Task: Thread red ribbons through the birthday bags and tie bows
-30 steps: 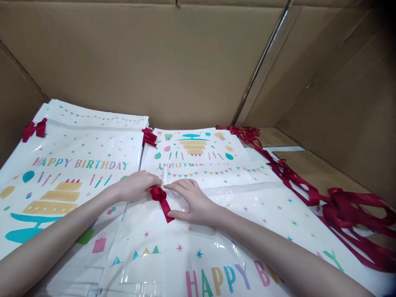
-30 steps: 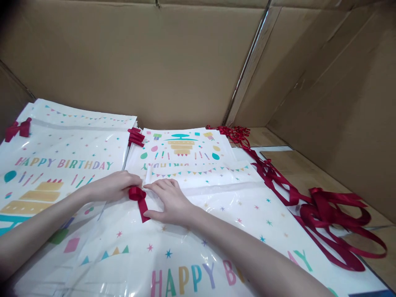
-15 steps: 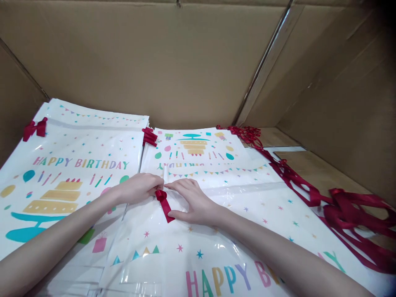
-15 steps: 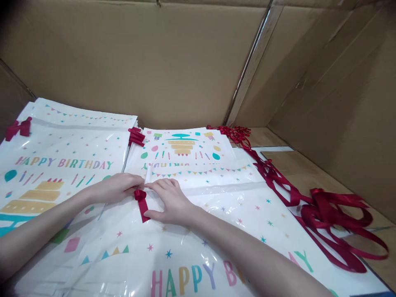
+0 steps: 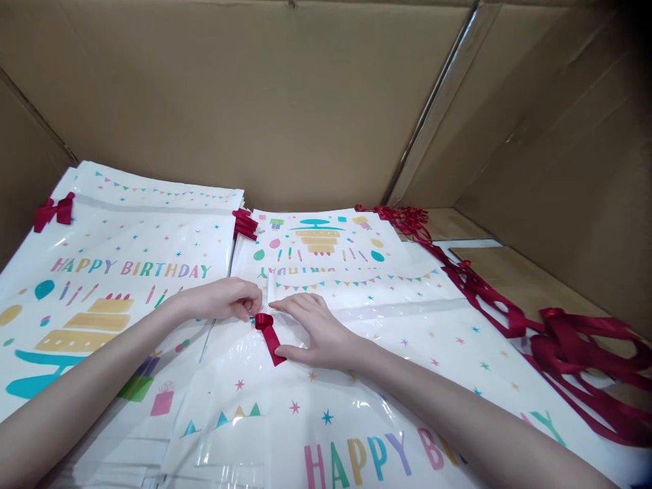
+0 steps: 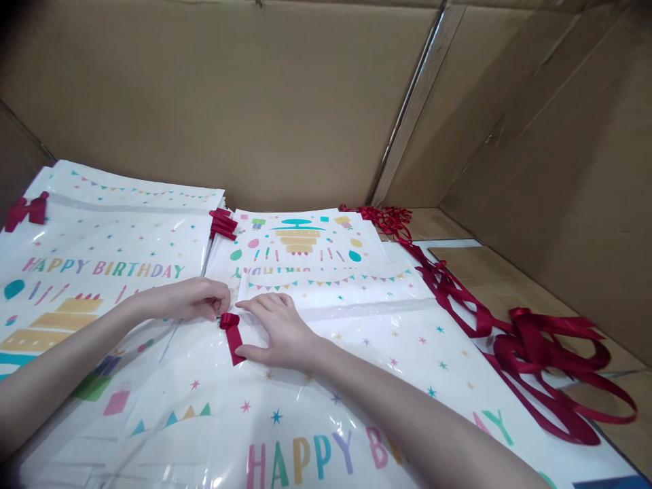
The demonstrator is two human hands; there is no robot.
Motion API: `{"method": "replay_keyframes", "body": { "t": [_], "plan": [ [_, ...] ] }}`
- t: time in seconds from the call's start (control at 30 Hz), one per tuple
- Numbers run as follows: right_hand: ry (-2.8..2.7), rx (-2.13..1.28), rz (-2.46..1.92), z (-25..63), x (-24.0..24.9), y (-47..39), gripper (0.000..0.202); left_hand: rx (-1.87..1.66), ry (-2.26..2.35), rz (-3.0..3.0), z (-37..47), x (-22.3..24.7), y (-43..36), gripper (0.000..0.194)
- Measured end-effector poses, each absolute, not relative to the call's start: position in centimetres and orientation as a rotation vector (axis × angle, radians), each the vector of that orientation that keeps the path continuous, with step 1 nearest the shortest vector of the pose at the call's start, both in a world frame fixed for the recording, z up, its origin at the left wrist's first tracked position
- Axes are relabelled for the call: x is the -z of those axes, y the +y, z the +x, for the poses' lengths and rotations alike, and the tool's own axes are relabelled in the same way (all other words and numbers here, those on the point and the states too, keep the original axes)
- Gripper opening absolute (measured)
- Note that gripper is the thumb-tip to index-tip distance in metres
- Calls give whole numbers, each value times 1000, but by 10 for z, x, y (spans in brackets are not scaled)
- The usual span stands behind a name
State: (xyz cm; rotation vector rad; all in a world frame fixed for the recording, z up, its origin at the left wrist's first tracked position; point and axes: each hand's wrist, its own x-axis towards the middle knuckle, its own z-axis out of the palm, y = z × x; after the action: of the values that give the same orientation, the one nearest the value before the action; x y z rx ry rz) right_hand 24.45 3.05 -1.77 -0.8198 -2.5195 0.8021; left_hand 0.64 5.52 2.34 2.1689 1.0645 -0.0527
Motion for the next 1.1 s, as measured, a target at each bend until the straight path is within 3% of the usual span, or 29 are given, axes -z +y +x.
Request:
{"method": "replay_keyframes", "body": {
  "t": [0.47, 0.73, 1.1],
  "plan": [
    [-2511, -823, -834, 244, 15, 30, 59, -209, 1247, 2203, 22, 2, 55, 8],
    [-2518, -832, -830, 245, 14, 29, 56, -153, 1060, 2000, 14, -4, 59, 25],
    [-2506, -810, -811, 245, 15, 30, 54, -132, 974, 1959, 13, -1, 58, 24]
  ]
}}
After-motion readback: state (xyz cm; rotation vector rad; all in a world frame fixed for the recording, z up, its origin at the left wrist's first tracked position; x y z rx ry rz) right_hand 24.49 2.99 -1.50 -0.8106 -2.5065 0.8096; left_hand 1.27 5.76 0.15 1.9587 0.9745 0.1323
